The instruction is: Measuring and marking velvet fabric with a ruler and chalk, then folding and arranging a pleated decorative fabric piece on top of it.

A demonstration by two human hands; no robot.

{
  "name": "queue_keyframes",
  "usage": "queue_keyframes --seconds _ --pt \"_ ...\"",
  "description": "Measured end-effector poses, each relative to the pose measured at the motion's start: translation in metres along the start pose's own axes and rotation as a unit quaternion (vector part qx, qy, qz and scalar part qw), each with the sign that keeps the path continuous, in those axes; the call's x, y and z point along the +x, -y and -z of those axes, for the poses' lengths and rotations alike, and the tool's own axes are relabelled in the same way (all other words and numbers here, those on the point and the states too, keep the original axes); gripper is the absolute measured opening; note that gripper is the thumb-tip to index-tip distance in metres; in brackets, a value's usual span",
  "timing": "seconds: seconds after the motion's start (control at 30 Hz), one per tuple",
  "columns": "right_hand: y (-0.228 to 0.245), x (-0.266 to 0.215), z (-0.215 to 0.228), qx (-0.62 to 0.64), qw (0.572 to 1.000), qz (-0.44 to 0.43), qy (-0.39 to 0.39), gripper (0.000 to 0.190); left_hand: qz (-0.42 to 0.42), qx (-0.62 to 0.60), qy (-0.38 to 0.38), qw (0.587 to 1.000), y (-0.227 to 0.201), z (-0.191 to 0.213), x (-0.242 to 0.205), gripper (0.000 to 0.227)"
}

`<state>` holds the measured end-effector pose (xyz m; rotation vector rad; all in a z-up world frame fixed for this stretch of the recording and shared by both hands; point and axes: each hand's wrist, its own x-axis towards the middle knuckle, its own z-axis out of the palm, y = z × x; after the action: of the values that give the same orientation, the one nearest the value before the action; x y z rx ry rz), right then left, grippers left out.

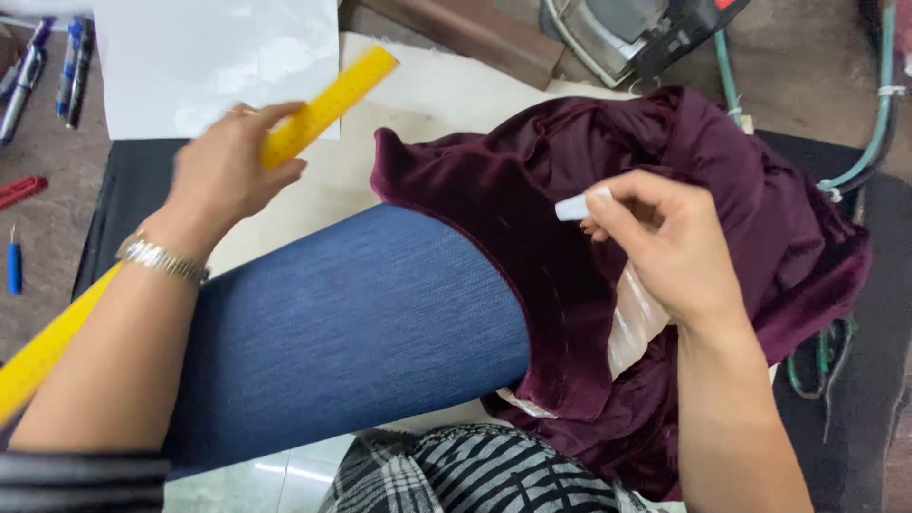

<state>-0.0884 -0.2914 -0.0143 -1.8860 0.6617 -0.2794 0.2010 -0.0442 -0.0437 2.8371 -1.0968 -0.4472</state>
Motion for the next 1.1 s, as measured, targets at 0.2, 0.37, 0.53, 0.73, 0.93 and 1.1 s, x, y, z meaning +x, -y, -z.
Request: queue_keyframes --seconds 0.2,0.37,0.53,0.73,0.93,1.1 --pt "-0.035 -0.017 -0.001 0.047 0.997 0.052 -0.03 0.01 -0.046 -0.043 0.044 0.997 -0.003 -0.046 0.046 0.062" --pt "-0.032 -0.019 -0.007 0.127 0.992 -0.004 -0.005 0.011 -0.108 -0.155 0.077 0.979 -0.032 -0.022 0.035 0.063" --pt "-0.035 -0.015 -0.011 0.121 0.992 -0.033 0.015 0.008 -0.126 -0.234 0.19 0.945 -0.062 0.025 -0.003 0.055" --pt "-0.044 -0.015 -0.009 0.137 0.99 -0.036 0.001 0.007 -0.077 -0.317 0.167 0.93 -0.06 0.032 -0.023 0.078" --pt "-0.058 -0.02 -0.008 0.19 0.981 -0.032 -0.005 0.006 -0.257 -0.164 -0.011 0.952 -0.077 -0.001 -0.016 0.042" --pt "-0.081 -0.041 0.0 0.336 0.941 -0.016 -0.017 0.007 -0.351 -0.174 -0.139 0.909 -0.107 -0.011 -0.013 0.022"
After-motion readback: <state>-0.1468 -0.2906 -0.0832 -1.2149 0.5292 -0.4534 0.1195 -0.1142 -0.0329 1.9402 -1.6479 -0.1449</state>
